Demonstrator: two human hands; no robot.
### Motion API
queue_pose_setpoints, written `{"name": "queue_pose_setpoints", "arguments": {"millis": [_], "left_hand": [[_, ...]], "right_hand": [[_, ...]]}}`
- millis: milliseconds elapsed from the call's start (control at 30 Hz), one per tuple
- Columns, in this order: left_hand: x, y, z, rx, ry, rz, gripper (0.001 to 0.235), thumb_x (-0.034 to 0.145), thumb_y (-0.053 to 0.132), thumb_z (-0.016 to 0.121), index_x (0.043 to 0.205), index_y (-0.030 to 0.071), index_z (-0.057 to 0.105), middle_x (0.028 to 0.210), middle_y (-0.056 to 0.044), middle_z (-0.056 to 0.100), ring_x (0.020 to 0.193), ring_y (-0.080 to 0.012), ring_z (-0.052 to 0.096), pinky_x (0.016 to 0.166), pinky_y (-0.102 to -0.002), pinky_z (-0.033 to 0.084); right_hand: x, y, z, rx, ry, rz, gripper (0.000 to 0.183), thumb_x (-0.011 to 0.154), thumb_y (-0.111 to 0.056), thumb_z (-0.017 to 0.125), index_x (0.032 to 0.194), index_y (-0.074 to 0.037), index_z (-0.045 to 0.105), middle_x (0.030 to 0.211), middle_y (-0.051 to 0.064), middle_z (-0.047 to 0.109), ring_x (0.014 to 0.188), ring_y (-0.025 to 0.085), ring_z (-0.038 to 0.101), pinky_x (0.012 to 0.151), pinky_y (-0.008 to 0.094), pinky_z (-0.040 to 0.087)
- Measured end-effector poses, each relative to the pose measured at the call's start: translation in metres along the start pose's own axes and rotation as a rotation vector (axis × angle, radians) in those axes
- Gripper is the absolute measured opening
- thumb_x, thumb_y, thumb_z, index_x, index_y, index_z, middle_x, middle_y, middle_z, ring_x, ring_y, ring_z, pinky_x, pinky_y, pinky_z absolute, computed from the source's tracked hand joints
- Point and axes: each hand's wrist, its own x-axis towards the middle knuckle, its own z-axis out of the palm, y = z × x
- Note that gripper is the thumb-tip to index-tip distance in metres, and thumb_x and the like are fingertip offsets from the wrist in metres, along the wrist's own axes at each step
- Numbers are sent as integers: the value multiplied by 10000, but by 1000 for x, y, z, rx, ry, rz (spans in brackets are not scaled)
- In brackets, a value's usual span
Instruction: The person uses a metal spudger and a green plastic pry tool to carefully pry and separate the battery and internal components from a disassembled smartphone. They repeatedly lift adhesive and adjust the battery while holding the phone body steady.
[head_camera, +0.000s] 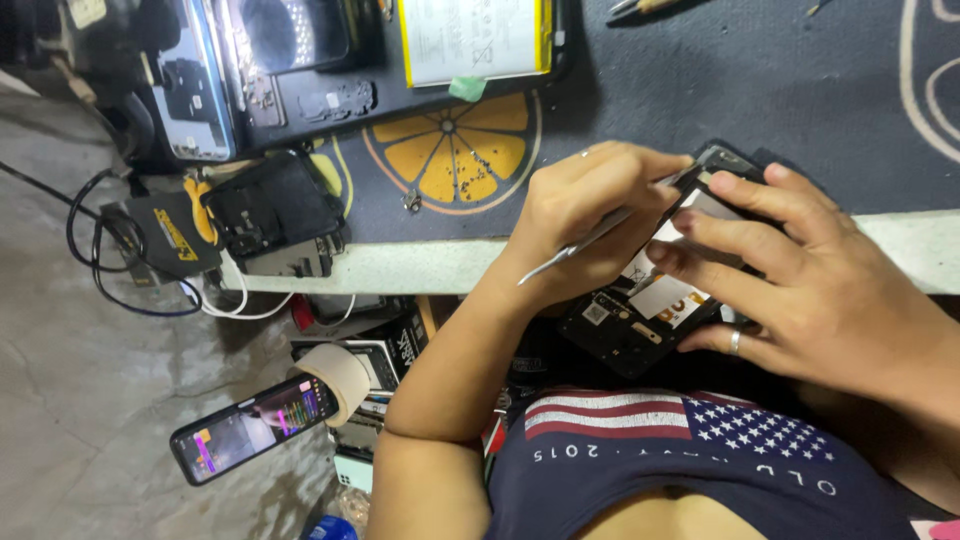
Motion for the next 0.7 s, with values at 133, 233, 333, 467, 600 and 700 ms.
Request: {"name": "queue_pose_setpoints", "arguments": {"millis": [133, 233, 333, 467, 600, 700], "left_hand": [[1, -4, 2, 61, -15, 72, 154, 923, -26, 750, 1000, 38, 632, 1212, -131, 706, 955, -237, 744, 808, -283, 605], [-1, -5, 3, 49, -23, 71, 166, 907, -22, 759, 990, 37, 628, 1221, -138, 709, 938, -234, 743, 788, -278, 604], [1, -5, 3, 11, 10, 16, 159, 919, -24, 774, 978, 41, 642, 1187, -113, 728, 912, -205, 755, 768, -264, 606], [3, -7, 7, 18, 24, 15, 149, 921, -23, 784, 968, 39, 657, 1162, -104, 734, 904, -197, 758, 763, -262, 606], [-1, -5, 4, 21, 14, 44, 162, 906, -28, 765, 1005, 27, 650, 1152, -113, 718, 947, -220, 749, 807, -281, 611], [2, 0, 4, 38, 18, 20, 146, 923, -47, 749, 1017, 21, 660, 1175, -102, 722, 919, -214, 748, 787, -281, 605]], "right_hand": [[-3, -1, 3, 10, 16, -4, 664, 714, -514, 768, 1270, -157, 702, 1361, 91, 577, 1416, 360, 437, 1208, 600, 353], [-1, -2, 3, 2, 26, -9, 669, 717, -520, 775, 1267, -148, 701, 1373, 104, 583, 1415, 370, 434, 1213, 601, 356], [1, -1, 1, 17, 38, -9, 672, 711, -526, 772, 1265, -153, 700, 1366, 97, 589, 1414, 372, 431, 1216, 600, 351], [-2, 0, 1, -2, 24, 1, 674, 698, -514, 771, 1260, -149, 703, 1360, 87, 593, 1409, 366, 434, 1205, 599, 354], [0, -3, 2, 14, 35, -6, 658, 721, -513, 773, 1259, -138, 705, 1354, 110, 580, 1407, 375, 432, 1211, 612, 363], [1, -3, 0, -1, 23, -4, 651, 699, -517, 766, 1226, -140, 707, 1383, 96, 596, 1420, 375, 429, 1200, 606, 355]]}}
